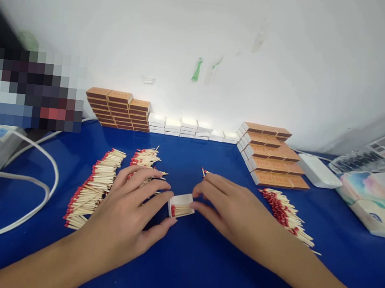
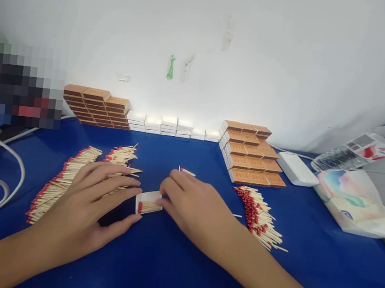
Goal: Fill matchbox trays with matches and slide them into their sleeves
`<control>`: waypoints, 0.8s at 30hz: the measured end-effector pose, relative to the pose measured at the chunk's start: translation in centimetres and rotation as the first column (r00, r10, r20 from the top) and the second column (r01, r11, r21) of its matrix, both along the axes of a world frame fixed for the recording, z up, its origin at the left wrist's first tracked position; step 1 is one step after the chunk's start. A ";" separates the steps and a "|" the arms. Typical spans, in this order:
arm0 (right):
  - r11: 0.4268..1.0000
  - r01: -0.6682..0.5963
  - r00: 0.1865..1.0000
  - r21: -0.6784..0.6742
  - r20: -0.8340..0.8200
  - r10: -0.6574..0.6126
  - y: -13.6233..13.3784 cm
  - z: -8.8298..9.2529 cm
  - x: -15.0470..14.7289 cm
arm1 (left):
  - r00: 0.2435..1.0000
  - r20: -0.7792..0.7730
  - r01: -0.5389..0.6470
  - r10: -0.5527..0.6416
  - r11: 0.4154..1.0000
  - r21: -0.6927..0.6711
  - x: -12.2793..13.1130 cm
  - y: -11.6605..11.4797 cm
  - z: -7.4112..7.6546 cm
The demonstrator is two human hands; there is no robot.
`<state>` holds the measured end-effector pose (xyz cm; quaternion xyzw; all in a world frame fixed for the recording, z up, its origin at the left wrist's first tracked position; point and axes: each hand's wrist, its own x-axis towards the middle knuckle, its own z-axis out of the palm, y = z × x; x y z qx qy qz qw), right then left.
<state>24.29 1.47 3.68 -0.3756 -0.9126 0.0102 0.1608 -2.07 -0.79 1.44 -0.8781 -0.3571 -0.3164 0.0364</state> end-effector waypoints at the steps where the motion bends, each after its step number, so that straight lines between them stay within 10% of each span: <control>1: 0.999 0.040 0.999 0.001 -0.014 -0.040 0.4 0.1 0.5 | 1.000 0.001 -0.003 0.003 1.000 -0.001 0.0 0.0 0.0; 7: 0.952 0.300 0.954 -0.060 0.007 -0.300 3.2 -0.1 3.1 | 1.000 0.019 -0.009 0.009 1.000 0.016 -0.1 0.1 0.1; 24: 0.816 0.505 0.844 -0.282 -0.036 -0.535 3.7 -2.0 1.3 | 1.000 0.030 -0.005 0.004 1.000 0.030 -0.1 -0.1 0.2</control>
